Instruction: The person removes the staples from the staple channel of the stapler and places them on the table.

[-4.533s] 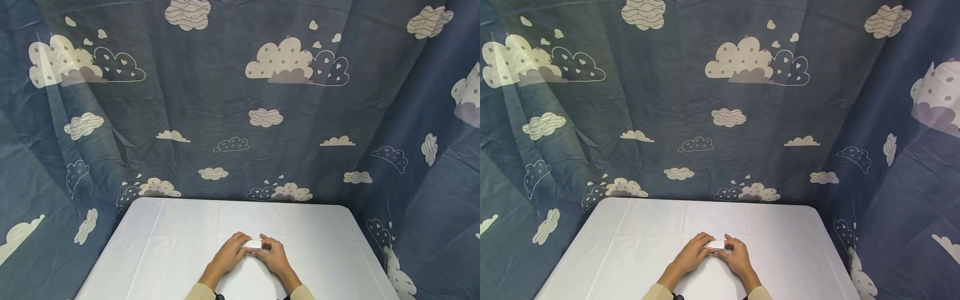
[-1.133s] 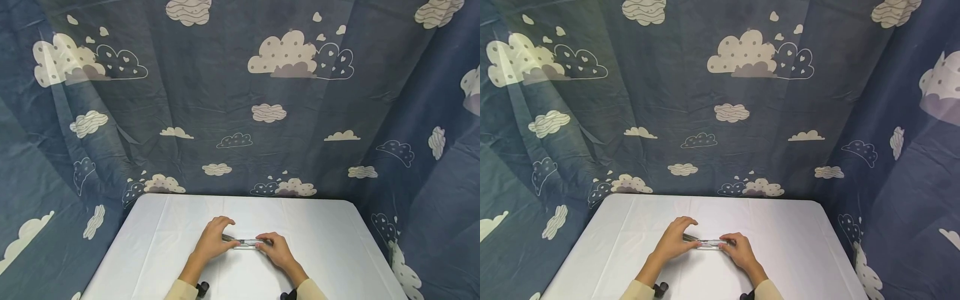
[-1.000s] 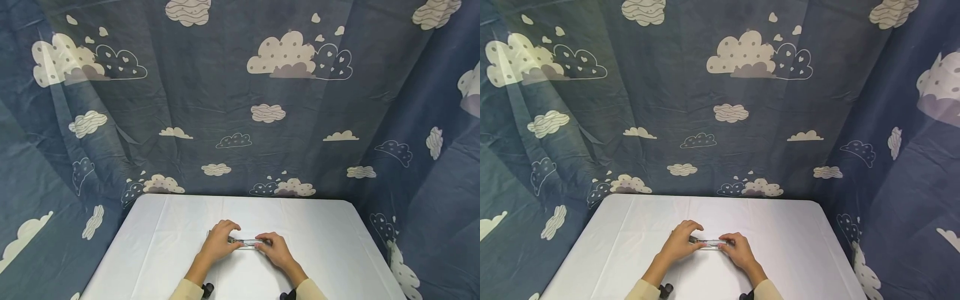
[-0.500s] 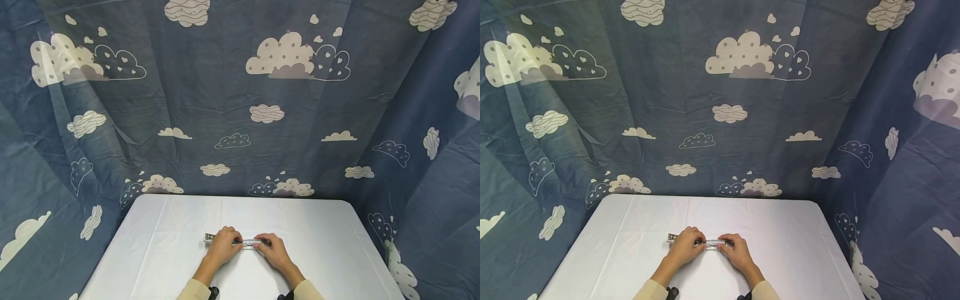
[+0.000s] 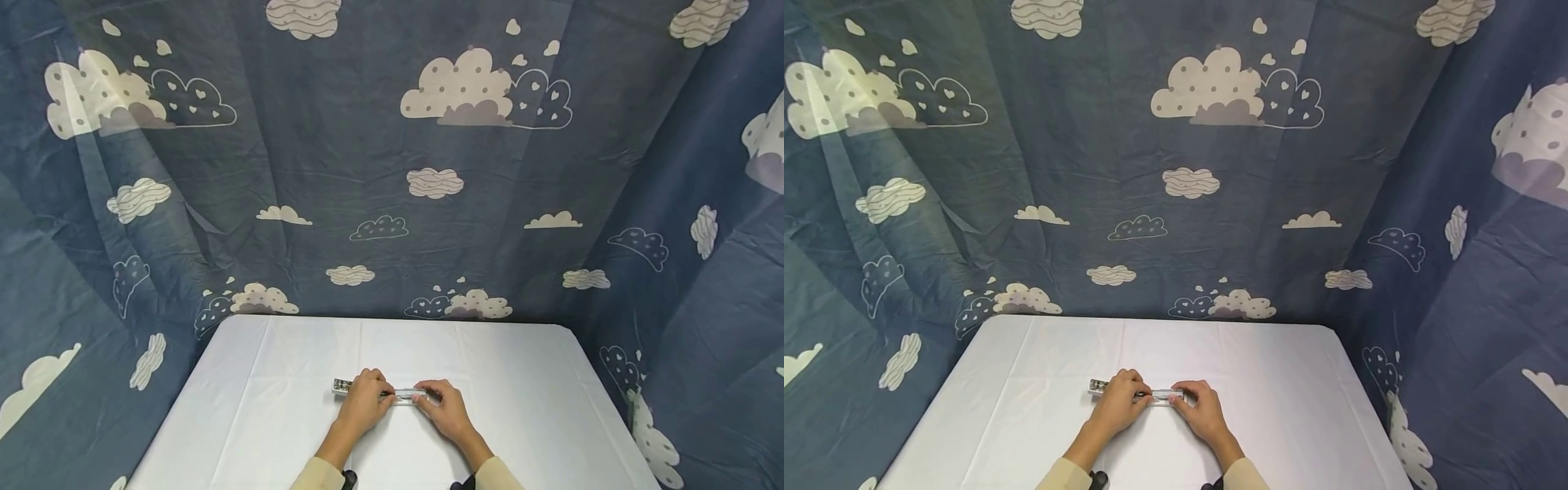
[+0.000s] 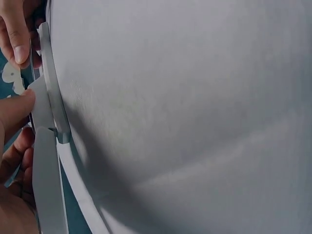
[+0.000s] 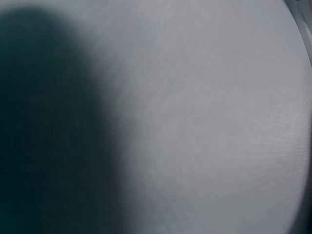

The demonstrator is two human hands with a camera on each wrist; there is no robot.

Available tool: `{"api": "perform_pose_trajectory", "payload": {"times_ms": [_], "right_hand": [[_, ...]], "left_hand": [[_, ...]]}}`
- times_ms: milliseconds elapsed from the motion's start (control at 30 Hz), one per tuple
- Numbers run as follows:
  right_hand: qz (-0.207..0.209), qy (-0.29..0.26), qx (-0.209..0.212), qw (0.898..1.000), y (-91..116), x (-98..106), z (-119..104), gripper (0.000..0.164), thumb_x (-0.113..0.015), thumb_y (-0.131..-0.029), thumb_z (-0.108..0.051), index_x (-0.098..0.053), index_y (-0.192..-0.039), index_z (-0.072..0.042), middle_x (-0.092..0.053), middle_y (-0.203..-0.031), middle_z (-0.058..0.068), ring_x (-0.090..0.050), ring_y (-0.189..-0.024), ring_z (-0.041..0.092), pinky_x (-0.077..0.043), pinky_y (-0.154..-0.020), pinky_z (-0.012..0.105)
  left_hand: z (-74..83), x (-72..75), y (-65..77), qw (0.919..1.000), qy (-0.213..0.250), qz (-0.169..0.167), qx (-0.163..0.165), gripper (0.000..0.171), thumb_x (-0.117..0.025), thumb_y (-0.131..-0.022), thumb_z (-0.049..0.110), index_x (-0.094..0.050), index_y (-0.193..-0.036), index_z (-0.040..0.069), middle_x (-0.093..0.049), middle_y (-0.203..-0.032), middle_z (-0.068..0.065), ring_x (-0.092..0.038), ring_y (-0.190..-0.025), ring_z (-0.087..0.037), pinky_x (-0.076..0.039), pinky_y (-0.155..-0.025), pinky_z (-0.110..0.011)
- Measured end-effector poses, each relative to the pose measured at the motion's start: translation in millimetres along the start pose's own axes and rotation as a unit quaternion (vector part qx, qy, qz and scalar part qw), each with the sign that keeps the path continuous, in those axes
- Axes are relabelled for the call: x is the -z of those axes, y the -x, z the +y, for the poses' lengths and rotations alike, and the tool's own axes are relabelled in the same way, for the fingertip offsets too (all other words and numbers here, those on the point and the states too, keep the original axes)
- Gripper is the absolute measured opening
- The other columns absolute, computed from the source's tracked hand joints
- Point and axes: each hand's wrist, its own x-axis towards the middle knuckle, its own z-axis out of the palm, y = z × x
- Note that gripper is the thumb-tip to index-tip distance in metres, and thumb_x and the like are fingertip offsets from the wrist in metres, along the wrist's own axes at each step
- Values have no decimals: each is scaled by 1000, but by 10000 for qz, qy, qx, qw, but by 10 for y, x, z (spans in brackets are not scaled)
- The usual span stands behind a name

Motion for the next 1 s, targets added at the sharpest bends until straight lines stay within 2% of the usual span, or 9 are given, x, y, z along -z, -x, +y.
{"api": "perform_pose_trajectory", "payload": {"times_ms": [233, 467, 767, 900, 1000], "right_hand": [[98, -49, 11, 9999, 7, 2, -32, 22, -82, -87, -33, -78, -107, -24, -74, -108, -5, -65, -107, 18, -53, -100, 44], [138, -45, -10, 9999, 12, -5, -33, 21, -83, -86, -32, -78, -105, -25, -74, -107, -7, -65, -107, 18, -52, -103, 45], [133, -128, 10, 9998, 14, -7, -42, 21, -83, -86, -32, -78, -105, -23, -74, -107, -7, -64, -106, 17, -52, -104, 45], [107, -121, -24, 9999, 10, -6, -39, 21, -83, -87, -33, -78, -106, -24, -74, -107, -7, -64, -107, 17, -52, -104, 46], [120, -112, -22, 9999, 10, -14, -36, 21, -83, -87, -33, -78, -105, -25, -75, -107, -7, -64, -107, 17, -52, -103, 45]], "left_hand": [[34, -10, 6, 9997, 74, 215, 71, 10, -86, -83, 24, -83, -89, 17, -69, -93, 3, -59, -87, -15, -49, -79, -33], [64, -31, 20, 9983, 357, 323, 323, 7, -87, -82, 20, -82, -87, 17, -69, -92, 3, -59, -89, -15, -49, -81, -35], [42, -108, 20, 9941, 675, 349, 769, 9, -88, -80, 20, -81, -85, 21, -67, -92, 8, -55, -89, -11, -46, -81, -33], [67, -96, 15, 9907, 866, 377, 976, 8, -88, -81, 21, -81, -84, 21, -67, -90, 9, -54, -86, -10, -44, -77, -31], [100, -76, 11, 9865, 1042, 521, 1154, 8, -88, -81, 22, -80, -82, 20, -68, -88, 7, -55, -85, -11, -45, -76, -32]]}}
